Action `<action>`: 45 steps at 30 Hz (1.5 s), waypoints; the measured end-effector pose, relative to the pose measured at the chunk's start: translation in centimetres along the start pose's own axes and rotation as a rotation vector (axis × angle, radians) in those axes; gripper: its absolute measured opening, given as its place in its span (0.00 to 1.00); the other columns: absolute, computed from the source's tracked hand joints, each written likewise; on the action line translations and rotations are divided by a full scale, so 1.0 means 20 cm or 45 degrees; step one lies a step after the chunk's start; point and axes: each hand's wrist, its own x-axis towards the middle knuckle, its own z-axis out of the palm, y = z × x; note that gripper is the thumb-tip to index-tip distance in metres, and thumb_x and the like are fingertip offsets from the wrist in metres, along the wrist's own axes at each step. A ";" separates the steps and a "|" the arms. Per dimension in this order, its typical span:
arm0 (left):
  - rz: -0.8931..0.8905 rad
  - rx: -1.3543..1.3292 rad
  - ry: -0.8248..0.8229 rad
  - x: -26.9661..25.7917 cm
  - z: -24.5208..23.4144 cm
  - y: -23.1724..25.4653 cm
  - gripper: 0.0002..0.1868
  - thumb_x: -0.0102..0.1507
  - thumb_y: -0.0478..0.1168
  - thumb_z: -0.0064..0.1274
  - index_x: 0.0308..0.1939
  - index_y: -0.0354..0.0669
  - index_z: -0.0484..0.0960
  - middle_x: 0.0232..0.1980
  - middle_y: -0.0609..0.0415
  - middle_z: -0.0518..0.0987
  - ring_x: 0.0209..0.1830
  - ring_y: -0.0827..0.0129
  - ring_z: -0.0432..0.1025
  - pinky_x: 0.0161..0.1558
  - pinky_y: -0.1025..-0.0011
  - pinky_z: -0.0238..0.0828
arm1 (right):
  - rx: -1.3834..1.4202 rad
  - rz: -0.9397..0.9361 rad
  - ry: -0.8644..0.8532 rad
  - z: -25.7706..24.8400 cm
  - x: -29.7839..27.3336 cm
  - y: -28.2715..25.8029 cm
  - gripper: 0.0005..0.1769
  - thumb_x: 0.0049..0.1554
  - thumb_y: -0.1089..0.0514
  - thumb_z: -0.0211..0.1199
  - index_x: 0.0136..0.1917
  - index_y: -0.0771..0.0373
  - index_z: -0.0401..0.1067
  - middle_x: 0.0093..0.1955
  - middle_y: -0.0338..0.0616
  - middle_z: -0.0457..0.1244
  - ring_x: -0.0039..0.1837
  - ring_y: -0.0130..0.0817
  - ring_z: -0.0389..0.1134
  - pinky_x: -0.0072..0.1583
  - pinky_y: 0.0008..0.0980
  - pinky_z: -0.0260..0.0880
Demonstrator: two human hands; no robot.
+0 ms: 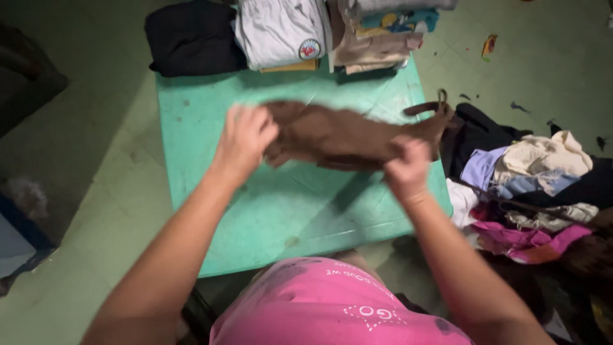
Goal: The person folds several garments one by one on a green plastic table, including a brown top, a pink patterned shirt, and a white cloth. Each item is smoothed, folded into a compact rectangle, and placed on a growing stack of folded clothes.
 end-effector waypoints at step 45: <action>-1.863 -1.526 0.238 -1.01 0.98 0.02 0.26 0.71 0.46 0.64 0.43 0.21 0.70 0.44 0.51 0.69 0.43 0.72 0.60 0.49 0.67 0.54 | 0.130 0.176 -0.580 0.37 -0.34 -0.35 0.22 0.51 0.51 0.69 0.55 0.61 0.69 0.56 0.53 0.62 0.59 0.53 0.63 0.60 0.47 0.62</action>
